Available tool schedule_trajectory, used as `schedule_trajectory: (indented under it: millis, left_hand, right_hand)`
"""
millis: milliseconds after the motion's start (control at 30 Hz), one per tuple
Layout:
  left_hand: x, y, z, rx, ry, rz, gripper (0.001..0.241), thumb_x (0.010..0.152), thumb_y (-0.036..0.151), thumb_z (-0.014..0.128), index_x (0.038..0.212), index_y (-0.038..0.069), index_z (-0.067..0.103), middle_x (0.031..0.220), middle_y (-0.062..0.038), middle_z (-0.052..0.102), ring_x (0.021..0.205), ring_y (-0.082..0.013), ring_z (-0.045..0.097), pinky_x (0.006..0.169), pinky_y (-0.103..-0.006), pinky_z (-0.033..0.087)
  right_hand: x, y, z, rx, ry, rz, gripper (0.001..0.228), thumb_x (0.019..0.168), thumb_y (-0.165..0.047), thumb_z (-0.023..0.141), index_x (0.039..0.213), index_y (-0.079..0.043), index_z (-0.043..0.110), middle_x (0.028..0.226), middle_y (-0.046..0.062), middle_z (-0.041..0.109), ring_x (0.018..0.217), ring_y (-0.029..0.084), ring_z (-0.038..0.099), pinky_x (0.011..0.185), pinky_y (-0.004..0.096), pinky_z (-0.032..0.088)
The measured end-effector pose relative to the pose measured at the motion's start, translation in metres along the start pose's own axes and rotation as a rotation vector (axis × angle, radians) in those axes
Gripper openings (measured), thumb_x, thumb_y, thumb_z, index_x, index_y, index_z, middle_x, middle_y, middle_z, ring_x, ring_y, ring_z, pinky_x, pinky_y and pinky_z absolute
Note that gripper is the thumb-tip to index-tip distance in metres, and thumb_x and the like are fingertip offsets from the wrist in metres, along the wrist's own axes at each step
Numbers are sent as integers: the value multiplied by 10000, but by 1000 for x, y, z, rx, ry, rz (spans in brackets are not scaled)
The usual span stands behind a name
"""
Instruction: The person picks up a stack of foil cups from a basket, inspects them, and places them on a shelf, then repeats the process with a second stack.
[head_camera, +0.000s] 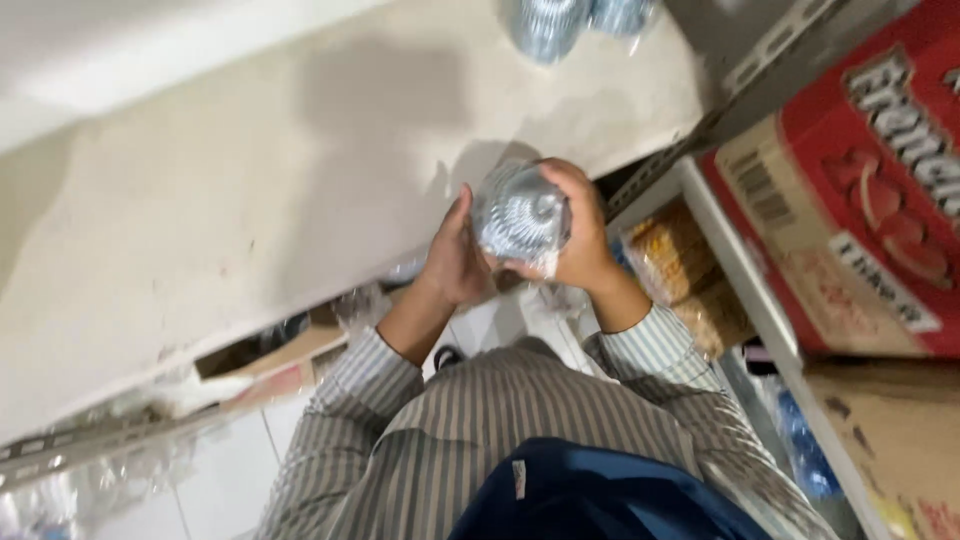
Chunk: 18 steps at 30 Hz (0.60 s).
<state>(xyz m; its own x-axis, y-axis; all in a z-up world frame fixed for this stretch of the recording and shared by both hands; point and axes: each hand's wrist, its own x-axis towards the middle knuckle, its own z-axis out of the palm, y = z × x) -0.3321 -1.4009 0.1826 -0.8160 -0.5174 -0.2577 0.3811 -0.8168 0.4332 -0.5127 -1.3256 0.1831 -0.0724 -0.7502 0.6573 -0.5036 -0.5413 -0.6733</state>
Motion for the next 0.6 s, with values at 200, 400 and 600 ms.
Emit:
schedule_trajectory:
  millis: [200,400,600]
  left_hand:
    - [48,-6,-19,141,-85,157,546,1077,580,435,1274,95,589,1178,-56,638,1098,-197,606,969,-393,480]
    - [47,3,-12,206,-69,187,513,1059,565,474,1211,92,602,1142,-56,641,1064,-200,597,942,-380,486]
    - [30,3,-17,255,-74,236,461,1055,504,540,1196,70,606,1123,-76,644,1048,-205,603,928,-368,493]
  right_hand:
    - [104,87,-49,-321,226,-3,1081,720,-291,1060,1538,-73,386,1491,176,492,1402,345,531,1206,453,475]
    - [202,148,-38,-432,83,204,1088,743,-340,1010,1565,-61,355,1424,204,505,1309,399,532,1055,464,492]
    - [199,169,-27,-844,74,70,1045,767,-548,985,1513,-68,434,1415,299,448,1194,468,436,990,543,415]
